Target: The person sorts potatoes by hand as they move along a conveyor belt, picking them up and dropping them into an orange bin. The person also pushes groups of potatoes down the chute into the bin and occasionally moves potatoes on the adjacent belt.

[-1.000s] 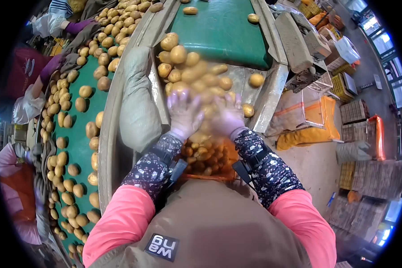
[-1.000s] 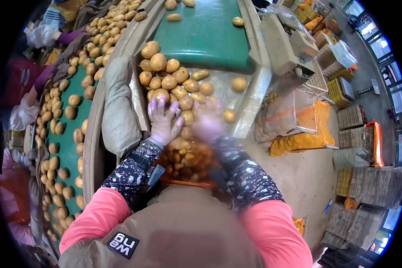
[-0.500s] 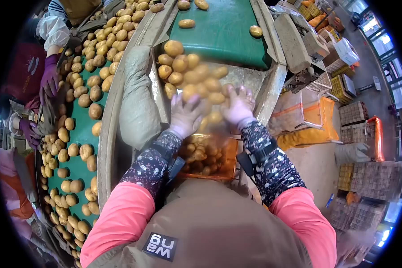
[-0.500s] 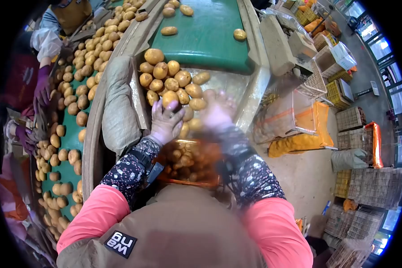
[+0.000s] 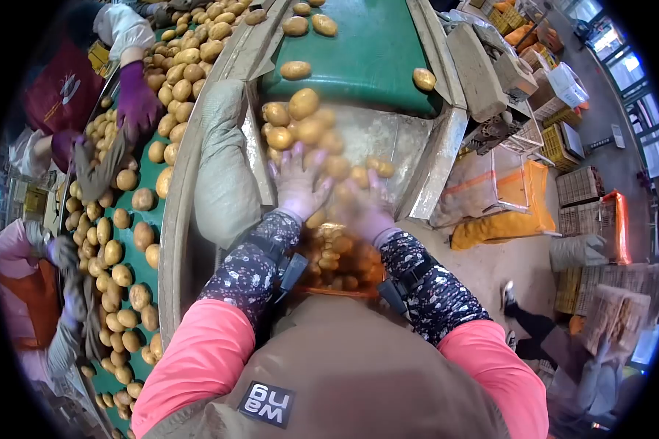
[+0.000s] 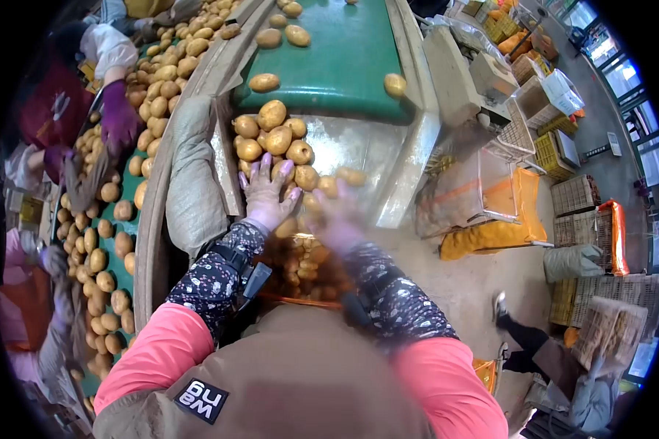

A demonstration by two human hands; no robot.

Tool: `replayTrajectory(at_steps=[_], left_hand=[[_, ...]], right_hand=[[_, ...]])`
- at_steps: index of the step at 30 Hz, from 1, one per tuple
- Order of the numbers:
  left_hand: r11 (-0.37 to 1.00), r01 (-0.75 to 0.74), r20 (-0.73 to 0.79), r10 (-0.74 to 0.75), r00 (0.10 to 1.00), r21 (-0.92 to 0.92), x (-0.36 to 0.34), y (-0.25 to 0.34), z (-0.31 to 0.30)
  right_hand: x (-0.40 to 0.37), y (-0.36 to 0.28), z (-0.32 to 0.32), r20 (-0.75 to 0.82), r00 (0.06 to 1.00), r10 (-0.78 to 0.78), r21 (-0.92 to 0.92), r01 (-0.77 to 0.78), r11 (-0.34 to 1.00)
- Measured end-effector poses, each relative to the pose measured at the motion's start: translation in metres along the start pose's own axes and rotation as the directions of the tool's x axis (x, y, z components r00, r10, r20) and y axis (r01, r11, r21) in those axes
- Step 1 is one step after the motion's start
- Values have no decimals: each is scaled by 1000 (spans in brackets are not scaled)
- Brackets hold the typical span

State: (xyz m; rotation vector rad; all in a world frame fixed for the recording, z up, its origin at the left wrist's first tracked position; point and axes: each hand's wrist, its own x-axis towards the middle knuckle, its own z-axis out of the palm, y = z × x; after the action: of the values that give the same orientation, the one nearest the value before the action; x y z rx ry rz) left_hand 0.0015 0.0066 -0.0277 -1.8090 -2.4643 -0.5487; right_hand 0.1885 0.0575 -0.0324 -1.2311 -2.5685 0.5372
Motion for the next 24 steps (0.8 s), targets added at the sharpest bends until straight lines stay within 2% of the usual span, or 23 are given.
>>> replayTrajectory(at_steps=[3, 5, 6, 9, 12, 13, 16, 17, 19, 20, 22, 24], left_hand=[[998, -57, 38, 56, 998, 27, -2, -2, -3], [993, -117, 110, 115, 987, 13, -6, -1, -9], [984, -178, 46, 177, 983, 4, -8, -3, -9], [942, -336, -39, 335, 941, -2, -18, -2, -3], [907, -420, 12, 420, 907, -1, -25, -1, -1], [910, -415, 6, 415, 910, 0, -25, -3, 0], [994, -113, -191, 109, 975, -9, -10, 5, -4], [999, -35, -103, 37, 994, 21, -3, 1, 0], [996, -47, 24, 46, 999, 73, -1, 5, -10], [994, -56, 87, 48, 995, 98, -1, 8, -13], [991, -79, 119, 66, 991, 110, -3, 8, -12], [991, -97, 179, 79, 981, 94, -5, 9, -12]], right_hand=[[10, -2, -10, -63, 998, 10, -51, -14, 999], [23, -7, -27, -165, 986, 24, -2, -24, 1000], [30, -8, -32, -218, 975, 35, 26, -30, 999], [41, -6, -32, -180, 983, 26, -87, -42, 995], [48, 1, -18, -136, 989, -53, -119, 36, 992], [52, 1, -13, -128, 988, -89, -114, 75, 991], [66, -17, -37, 61, 997, 49, -149, -40, 988], [71, -17, -37, 109, 990, 84, -158, -66, 985], [77, -16, -37, 204, 967, 154, -179, -118, 977], [77, -11, -34, 179, 974, 137, -155, -109, 982], [77, 4, -27, 125, 987, 99, -106, -86, 991], [74, 17, -32, -34, 990, 134, 288, -118, 950]])
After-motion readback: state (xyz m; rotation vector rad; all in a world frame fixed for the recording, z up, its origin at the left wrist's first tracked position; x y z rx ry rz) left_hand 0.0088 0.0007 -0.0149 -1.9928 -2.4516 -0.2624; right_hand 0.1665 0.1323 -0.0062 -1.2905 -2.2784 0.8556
